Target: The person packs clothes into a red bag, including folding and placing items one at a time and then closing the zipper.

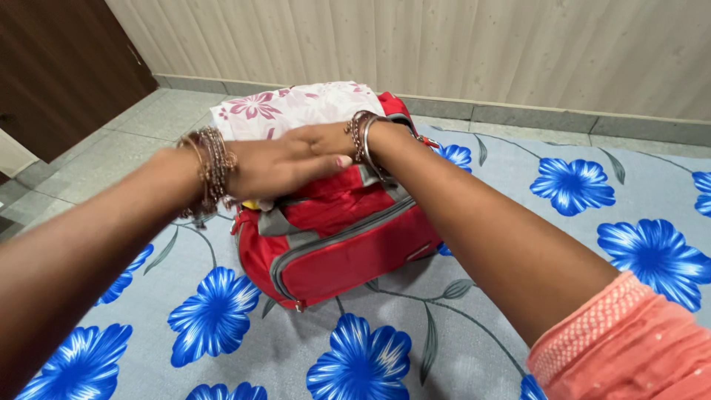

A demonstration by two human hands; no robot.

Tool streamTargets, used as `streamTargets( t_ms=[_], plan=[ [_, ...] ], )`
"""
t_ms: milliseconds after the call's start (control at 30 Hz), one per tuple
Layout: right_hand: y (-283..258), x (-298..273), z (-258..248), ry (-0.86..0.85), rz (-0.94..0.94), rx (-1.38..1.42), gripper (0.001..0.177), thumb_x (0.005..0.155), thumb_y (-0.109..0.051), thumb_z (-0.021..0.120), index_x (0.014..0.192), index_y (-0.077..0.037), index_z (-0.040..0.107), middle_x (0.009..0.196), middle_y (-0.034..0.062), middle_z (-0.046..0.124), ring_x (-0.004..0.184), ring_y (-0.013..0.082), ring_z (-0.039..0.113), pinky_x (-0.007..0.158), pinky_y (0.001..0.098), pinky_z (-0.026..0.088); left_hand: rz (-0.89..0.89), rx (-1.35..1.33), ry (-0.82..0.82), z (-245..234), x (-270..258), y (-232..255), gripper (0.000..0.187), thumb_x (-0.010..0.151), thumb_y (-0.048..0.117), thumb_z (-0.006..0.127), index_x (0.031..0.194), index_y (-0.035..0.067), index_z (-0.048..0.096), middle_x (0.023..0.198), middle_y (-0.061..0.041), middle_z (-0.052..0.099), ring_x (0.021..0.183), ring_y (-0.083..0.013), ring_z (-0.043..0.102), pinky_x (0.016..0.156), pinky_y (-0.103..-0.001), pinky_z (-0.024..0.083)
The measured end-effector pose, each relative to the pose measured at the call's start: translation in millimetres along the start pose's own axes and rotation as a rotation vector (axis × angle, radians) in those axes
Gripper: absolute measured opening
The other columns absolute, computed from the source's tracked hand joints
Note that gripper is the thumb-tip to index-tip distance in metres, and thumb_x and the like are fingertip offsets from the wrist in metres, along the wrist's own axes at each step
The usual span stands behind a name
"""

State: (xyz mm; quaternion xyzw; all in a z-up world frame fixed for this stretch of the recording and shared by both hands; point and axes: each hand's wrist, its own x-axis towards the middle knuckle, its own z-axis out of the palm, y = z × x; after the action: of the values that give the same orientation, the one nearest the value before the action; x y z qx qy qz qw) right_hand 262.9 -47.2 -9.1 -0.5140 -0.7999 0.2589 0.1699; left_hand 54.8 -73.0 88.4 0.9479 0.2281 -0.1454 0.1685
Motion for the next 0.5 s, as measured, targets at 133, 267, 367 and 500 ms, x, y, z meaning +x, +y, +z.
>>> streamTargets(
  t_ms=[133, 267, 367, 500],
  plan=[
    [-12, -15, 15, 0.004, 0.269, -0.622, 0.082, 0.091, -0.063, 0.059, 0.158, -0.033, 0.023, 0.17, 0.0125, 0.008, 0.155, 0.0332, 0.011, 0.118, 0.0618, 0.015, 0.265, 0.293, 0.096, 8, -32, 14, 0.074, 0.095, 0.068, 0.039, 0.085, 0.003, 0.073, 0.07, -0.018, 0.071, 0.07, -0.0268, 0.07, 0.075, -0.042, 0.057],
    [-12, -28, 19, 0.059, 0.38, -0.612, 0.107, 0.082, -0.072, 0.061, 0.163, -0.035, 0.001, 0.172, 0.0097, -0.006, 0.158, 0.0388, -0.004, 0.123, 0.0656, 0.006, -0.1, 0.689, -0.021, 0, -62, -5, 0.066, 0.091, 0.072, 0.057, 0.088, 0.009, 0.078, 0.08, -0.015, 0.074, 0.082, -0.033, 0.071, 0.085, -0.044, 0.053],
    [2, -32, 16, 0.062, 0.328, -0.685, 0.119, 0.08, -0.065, 0.07, 0.162, -0.032, -0.008, 0.17, 0.0154, -0.008, 0.152, 0.0517, -0.007, 0.123, 0.0631, 0.005, 0.149, 0.464, 0.166, 18, -79, -33, 0.034, 0.085, 0.041, 0.063, 0.098, 0.012, 0.074, 0.084, -0.013, 0.077, 0.085, -0.0314, 0.074, 0.082, -0.044, 0.056],
    [-13, -32, 16, -0.042, 0.461, -0.696, 0.121, 0.078, -0.06, 0.071, 0.163, -0.034, -0.012, 0.171, 0.0131, -0.013, 0.153, 0.054, -0.007, 0.122, 0.0639, 0.007, 0.478, 0.241, 0.406, 51, -66, -60, 0.041, 0.081, 0.025, 0.068, 0.115, 0.002, 0.063, 0.106, -0.022, 0.07, 0.099, -0.0382, 0.068, 0.085, -0.046, 0.053]
  ],
)
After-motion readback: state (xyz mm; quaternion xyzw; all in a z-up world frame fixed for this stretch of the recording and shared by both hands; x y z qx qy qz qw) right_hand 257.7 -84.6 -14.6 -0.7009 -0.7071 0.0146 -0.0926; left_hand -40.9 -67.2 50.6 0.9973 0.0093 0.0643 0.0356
